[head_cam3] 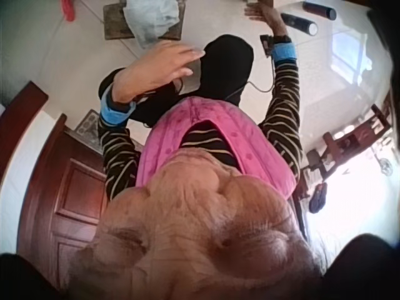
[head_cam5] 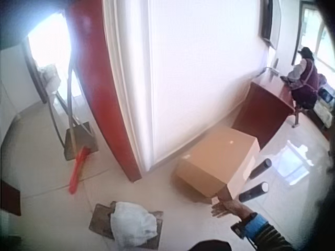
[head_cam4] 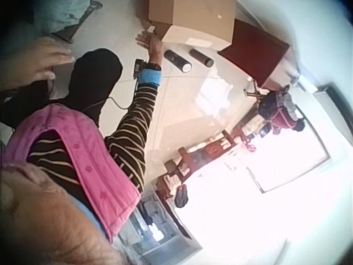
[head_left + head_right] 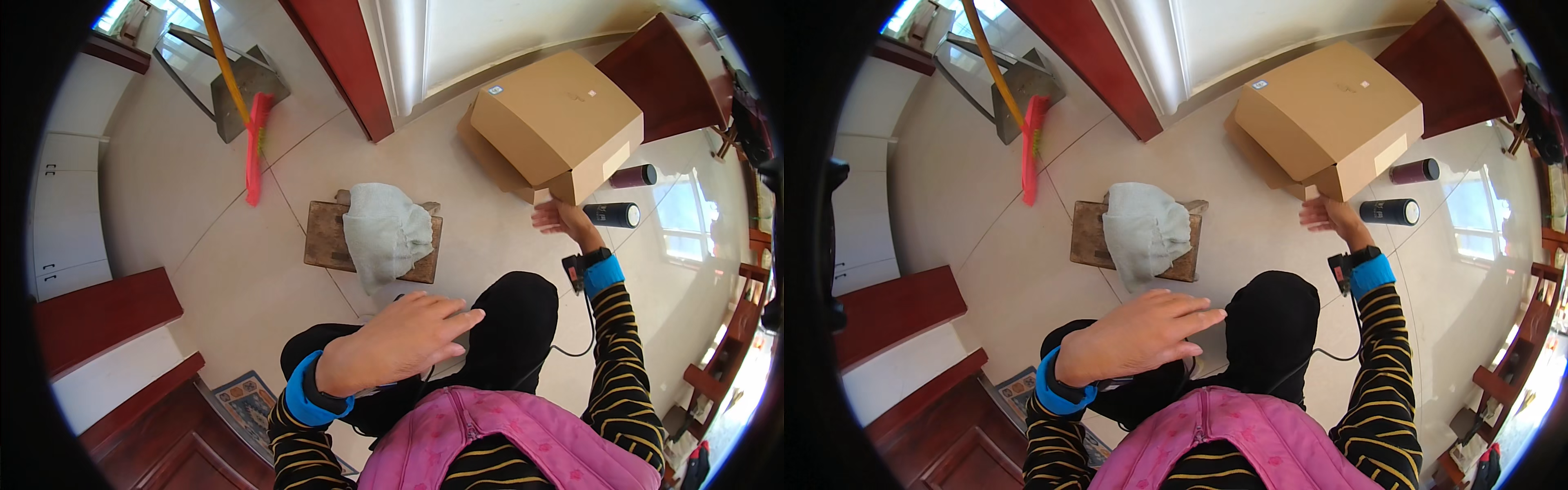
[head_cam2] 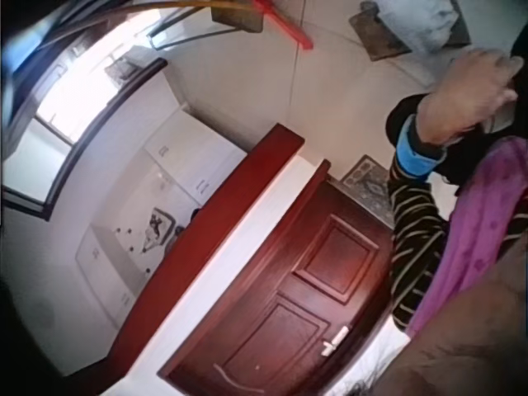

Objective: The person walks through a living room and bedroom, picks up a white paper bag and a patterned pouch, places them on a bed, then picks up two folded cloths from a stool and folds them together by hand.

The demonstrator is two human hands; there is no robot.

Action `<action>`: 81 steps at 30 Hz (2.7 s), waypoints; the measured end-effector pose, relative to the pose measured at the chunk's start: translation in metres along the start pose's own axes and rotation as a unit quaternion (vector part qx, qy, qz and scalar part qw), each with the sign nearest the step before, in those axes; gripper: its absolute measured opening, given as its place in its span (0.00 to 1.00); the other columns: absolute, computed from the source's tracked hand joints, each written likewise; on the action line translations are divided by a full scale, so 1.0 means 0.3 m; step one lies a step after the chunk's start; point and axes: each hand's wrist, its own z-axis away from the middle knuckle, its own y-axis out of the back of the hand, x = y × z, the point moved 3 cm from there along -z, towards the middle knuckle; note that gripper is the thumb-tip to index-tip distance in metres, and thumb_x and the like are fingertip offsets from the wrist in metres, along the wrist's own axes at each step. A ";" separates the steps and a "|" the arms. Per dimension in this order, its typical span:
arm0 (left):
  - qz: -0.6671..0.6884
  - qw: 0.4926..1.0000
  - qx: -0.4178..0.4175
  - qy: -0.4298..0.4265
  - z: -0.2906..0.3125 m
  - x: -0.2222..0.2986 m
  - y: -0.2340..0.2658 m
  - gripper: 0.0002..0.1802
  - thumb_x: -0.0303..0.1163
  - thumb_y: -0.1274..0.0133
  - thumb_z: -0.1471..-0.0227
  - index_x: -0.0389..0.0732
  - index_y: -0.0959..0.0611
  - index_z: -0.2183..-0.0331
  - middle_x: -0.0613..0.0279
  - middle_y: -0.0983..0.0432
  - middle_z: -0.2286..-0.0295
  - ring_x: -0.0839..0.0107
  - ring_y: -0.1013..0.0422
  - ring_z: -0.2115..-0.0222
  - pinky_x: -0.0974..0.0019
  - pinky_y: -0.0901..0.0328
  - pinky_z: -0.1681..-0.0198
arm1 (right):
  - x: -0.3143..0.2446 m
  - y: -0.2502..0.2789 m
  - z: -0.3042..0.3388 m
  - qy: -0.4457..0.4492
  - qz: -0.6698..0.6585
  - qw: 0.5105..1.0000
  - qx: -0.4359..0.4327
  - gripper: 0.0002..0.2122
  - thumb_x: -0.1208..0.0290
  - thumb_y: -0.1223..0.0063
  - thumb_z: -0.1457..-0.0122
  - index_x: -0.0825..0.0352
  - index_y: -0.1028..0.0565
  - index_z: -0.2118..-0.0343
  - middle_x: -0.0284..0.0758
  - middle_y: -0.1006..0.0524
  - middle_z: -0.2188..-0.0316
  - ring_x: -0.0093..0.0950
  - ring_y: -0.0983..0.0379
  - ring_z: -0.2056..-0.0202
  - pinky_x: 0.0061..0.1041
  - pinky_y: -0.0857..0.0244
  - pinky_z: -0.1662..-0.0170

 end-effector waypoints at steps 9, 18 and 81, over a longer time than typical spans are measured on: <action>0.015 1.000 0.008 0.013 0.005 -0.007 0.014 0.25 0.36 0.47 0.48 0.40 0.29 0.49 0.52 0.30 0.54 0.56 0.34 0.54 0.59 0.39 0.50 | -0.205 -0.126 0.315 0.065 0.211 0.960 -0.171 0.16 0.61 0.54 0.38 0.71 0.23 0.64 0.39 0.20 0.70 0.28 0.22 0.69 0.23 0.28 0.65; 0.027 1.000 0.006 0.013 -0.038 -0.006 0.014 0.25 0.37 0.47 0.48 0.42 0.29 0.48 0.53 0.30 0.54 0.55 0.34 0.53 0.59 0.39 0.50 | -0.170 -0.437 0.650 0.471 0.405 0.750 -0.225 0.14 0.65 0.45 0.45 0.64 0.25 0.58 0.38 0.27 0.56 0.37 0.32 0.52 0.35 0.39 0.48; 0.612 0.496 0.422 -0.449 0.113 1.859 0.493 0.07 0.26 0.41 0.52 0.35 0.18 0.67 0.50 0.26 0.71 0.68 0.31 0.73 0.75 0.30 0.76 | 0.230 -0.073 1.540 0.115 0.346 0.923 -0.121 0.11 0.68 0.51 0.49 0.64 0.22 0.65 0.39 0.21 0.67 0.36 0.24 0.64 0.30 0.30 0.59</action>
